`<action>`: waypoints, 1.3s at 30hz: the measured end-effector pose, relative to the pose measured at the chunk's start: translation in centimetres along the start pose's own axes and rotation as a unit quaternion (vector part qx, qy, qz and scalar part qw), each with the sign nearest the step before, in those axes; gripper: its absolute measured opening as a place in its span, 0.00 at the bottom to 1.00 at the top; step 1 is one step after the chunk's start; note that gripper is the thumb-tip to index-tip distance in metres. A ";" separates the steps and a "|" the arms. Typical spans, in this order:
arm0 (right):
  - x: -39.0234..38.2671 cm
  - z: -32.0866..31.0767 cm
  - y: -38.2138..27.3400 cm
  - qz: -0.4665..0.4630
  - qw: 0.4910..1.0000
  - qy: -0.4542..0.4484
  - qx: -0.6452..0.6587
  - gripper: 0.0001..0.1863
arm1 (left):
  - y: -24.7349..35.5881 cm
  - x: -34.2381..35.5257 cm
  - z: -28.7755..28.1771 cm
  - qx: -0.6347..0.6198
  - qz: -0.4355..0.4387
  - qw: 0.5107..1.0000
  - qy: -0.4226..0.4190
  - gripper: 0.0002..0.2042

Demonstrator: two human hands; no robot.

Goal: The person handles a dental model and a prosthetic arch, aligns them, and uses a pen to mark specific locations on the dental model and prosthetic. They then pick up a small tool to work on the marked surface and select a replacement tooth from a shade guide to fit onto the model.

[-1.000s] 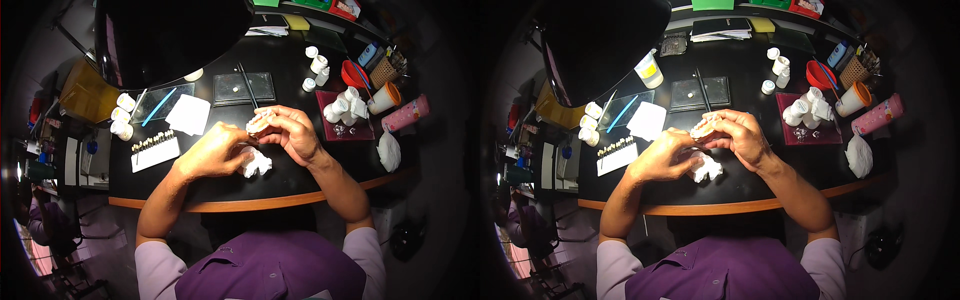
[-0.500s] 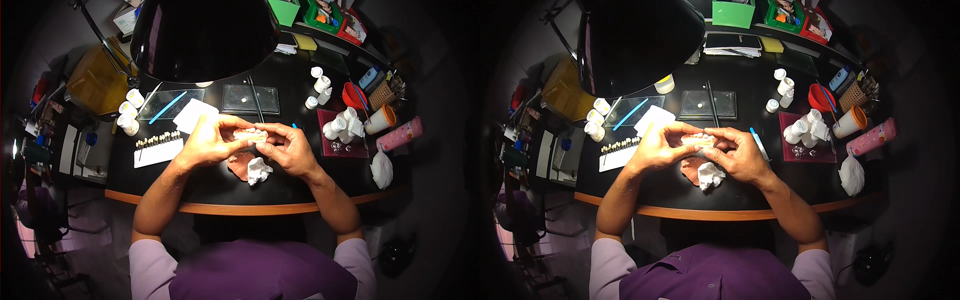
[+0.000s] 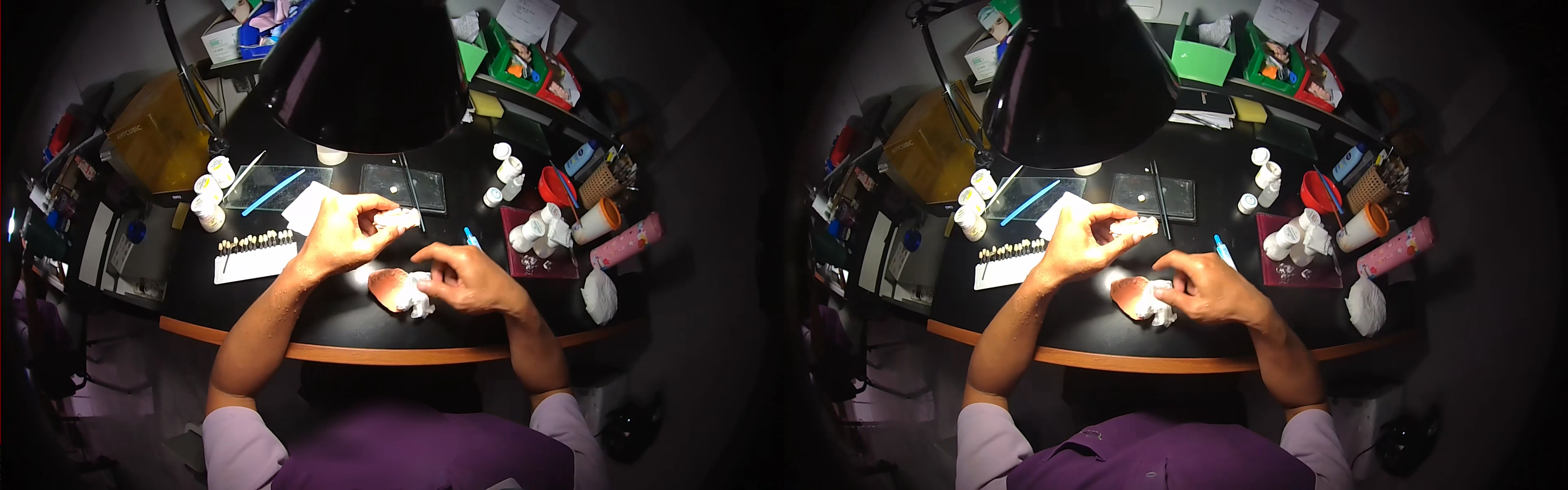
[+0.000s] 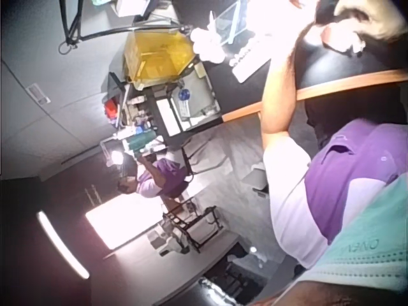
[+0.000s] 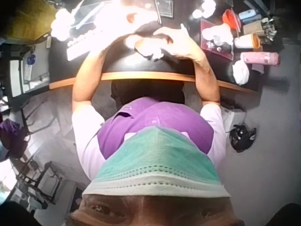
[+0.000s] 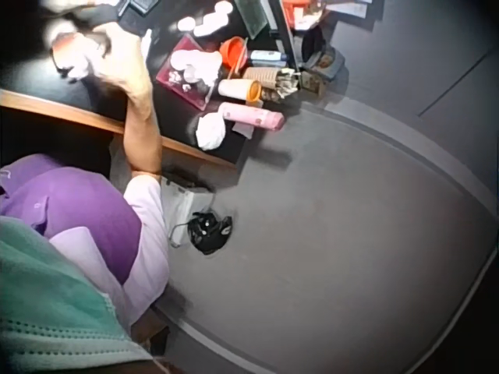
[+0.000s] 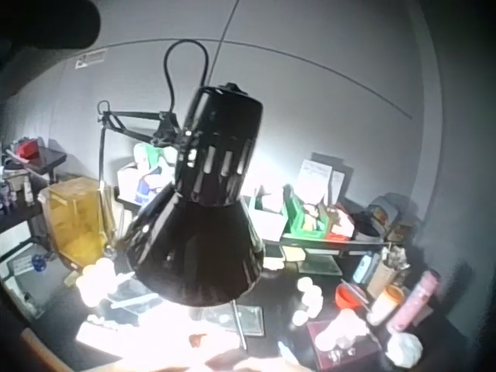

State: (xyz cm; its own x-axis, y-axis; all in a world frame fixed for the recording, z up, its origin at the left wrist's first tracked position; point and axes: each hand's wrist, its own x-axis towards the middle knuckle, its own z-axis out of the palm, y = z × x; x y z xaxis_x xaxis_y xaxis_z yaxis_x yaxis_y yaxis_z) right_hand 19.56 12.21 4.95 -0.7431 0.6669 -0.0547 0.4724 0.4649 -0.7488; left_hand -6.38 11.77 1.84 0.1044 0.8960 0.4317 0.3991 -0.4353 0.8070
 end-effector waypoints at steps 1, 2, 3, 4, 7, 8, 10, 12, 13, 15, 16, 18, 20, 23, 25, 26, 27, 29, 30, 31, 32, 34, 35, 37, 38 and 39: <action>0.2 -0.9 0.1 -0.016 0.999 0.028 0.010 0.16 | -0.1 -0.1 0.1 0.004 0.028 0.999 0.022 0.15; 0.6 -1.7 0.2 -0.033 0.998 0.054 0.021 0.15 | -0.3 -0.3 0.3 0.010 0.053 0.997 0.046 0.15; 1.5 -2.6 1.2 -0.063 0.992 0.107 0.021 0.12 | 0.8 0.1 -0.2 0.102 0.081 0.991 0.018 0.15; 3.2 -3.7 1.1 -0.033 0.988 0.149 -0.018 0.10 | -0.1 -0.2 -0.1 0.139 0.153 0.977 0.053 0.15; 11.3 -6.5 2.4 -0.012 0.952 0.274 -0.140 0.08 | 0.0 -1.0 -0.9 0.131 0.255 0.958 0.011 0.12; 14.2 -7.7 4.6 -0.041 0.928 0.316 -0.192 0.09 | 0.8 -0.8 -0.9 0.168 0.271 0.948 -0.009 0.10; 18.0 -13.9 14.6 0.004 0.839 0.353 -0.414 0.13 | 2.1 0.7 1.2 0.150 0.327 0.933 0.022 0.10; 21.8 -11.5 14.4 0.120 0.841 0.420 -0.319 0.16 | 0.9 0.0 0.6 0.173 0.324 0.929 0.037 0.11; 23.2 -11.5 14.3 0.146 0.832 0.425 -0.327 0.17 | 0.5 -0.1 0.6 0.181 0.338 0.923 0.038 0.08; 24.7 -12.1 15.2 0.187 0.812 0.421 -0.358 0.17 | 0.3 0.0 0.4 0.194 0.357 0.913 0.035 0.09; 25.3 -12.4 15.6 0.199 0.804 0.417 -0.374 0.18 | 0.4 -0.1 0.3 0.195 0.354 0.914 0.034 0.09; 26.1 -13.2 17.0 0.220 0.788 0.409 -0.404 0.19 | 0.6 -0.1 0.3 0.201 0.357 0.911 0.038 0.08; 26.6 -13.6 18.2 0.230 0.775 0.400 -0.432 0.20 | 0.5 -0.3 0.4 0.200 0.351 0.913 0.053 0.08; 26.9 -14.2 20.6 0.244 0.757 0.386 -0.467 0.21 | 0.2 -0.3 1.3 0.171 0.343 0.922 0.057 0.14; 27.7 -14.2 21.0 0.239 0.752 0.374 -0.487 0.22 | 0.0 -0.5 1.3 0.189 0.343 0.918 0.059 0.13; 27.6 -14.5 21.5 0.242 0.746 0.369 -0.499 0.23 | -0.4 -0.4 1.6 0.190 0.351 0.915 0.058 0.12; 27.6 -14.5 21.8 0.240 0.744 0.365 -0.506 0.24 | -0.4 -0.4 1.5 0.197 0.347 0.915 0.066 0.12; 27.5 -14.9 22.2 0.234 0.738 0.363 -0.519 0.25 | -0.4 -0.5 1.2 0.185 0.356 0.914 0.062 0.13; 27.3 -14.9 21.9 0.219 0.740 0.370 -0.517 0.26 | -0.5 -0.5 1.2 0.189 0.353 0.914 0.065 0.13; 27.0 -15.0 21.6 0.218 0.742 0.368 -0.517 0.25 | -0.6 -0.5 1.2 0.182 0.348 0.917 0.066 0.13; 26.9 -15.5 21.3 0.192 0.750 0.381 -0.505 0.24 | -0.6 -0.5 1.3 0.173 0.345 0.920 0.064 0.13; 26.0 -16.0 19.7 0.116 0.773 0.413 -0.468 0.22 | -0.2 -0.6 1.1 0.156 0.327 0.929 0.072 0.11; 25.3 -16.3 18.8 0.066 0.783 0.430 -0.444 0.21 | 0.0 -0.7 0.9 0.144 0.296 0.942 0.062 0.13; 23.7 -16.5 16.7 -0.024 0.796 0.456 -0.398 0.19 | -0.1 -0.5 0.9 0.082 0.265 0.959 0.061 0.13; 22.5 -16.9 15.7 -0.065 0.797 0.469 -0.374 0.19 | -0.3 -0.2 1.0 0.059 0.266 0.960 0.063 0.11; 21.4 -16.8 14.7 -0.099 0.800 0.479 -0.347 0.18 | -0.1 0.0 1.3 0.020 0.225 0.972 0.069 0.11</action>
State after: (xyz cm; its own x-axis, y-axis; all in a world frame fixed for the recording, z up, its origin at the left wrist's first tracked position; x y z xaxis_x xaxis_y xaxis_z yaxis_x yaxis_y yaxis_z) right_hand 18.52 43.08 3.87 -0.2882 0.5260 0.8002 0.7872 0.6059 -0.1148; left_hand -5.28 11.95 1.23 0.1552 0.5937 0.7896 0.3766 -0.7745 0.5083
